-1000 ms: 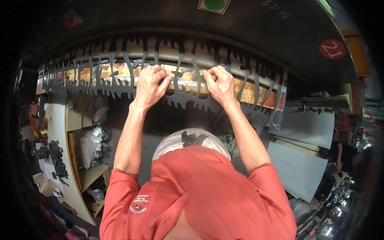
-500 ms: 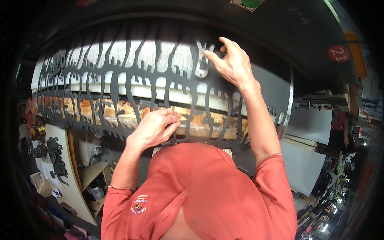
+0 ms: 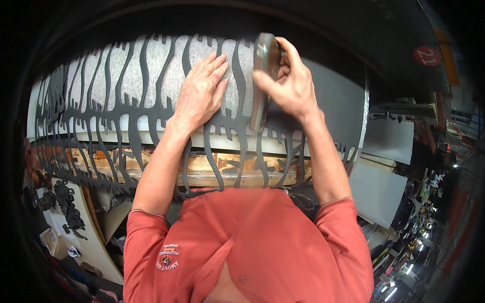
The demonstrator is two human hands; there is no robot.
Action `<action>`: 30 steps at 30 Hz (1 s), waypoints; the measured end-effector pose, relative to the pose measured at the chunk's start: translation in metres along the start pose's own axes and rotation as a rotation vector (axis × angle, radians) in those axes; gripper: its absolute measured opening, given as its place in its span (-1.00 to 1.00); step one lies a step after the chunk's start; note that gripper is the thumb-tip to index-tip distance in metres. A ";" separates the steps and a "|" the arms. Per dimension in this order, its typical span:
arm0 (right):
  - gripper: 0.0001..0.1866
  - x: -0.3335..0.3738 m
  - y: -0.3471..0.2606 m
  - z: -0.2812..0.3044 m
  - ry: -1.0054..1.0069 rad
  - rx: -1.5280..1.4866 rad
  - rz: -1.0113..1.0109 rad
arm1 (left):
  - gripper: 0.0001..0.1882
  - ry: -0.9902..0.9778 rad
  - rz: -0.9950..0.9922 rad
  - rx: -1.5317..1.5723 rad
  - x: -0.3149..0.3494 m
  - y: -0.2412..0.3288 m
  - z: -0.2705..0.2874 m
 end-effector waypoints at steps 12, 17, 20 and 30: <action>0.02 0.087 -0.053 0.005 0.194 -0.027 0.505 | -0.54 -0.268 0.315 1.248 0.014 0.073 0.015; 0.01 0.086 -0.053 0.003 0.192 -0.001 0.479 | -0.59 -0.160 0.418 1.243 0.018 0.073 0.013; 0.00 0.087 -0.053 0.001 0.208 0.003 0.470 | -0.60 -0.079 0.420 1.225 0.020 0.072 0.016; -0.01 0.097 -0.062 0.002 0.242 -0.017 0.541 | -0.68 0.090 0.319 1.015 0.022 0.073 0.033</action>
Point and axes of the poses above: each hand's wrist, its own x-axis away from the middle knuckle, its own z-axis out of the back of the hand, y = z × x, the point moved 10 cm from there along -x, towards the middle knuckle, and after that the axes turned 9 degrees about z, right-handed, at the moved point
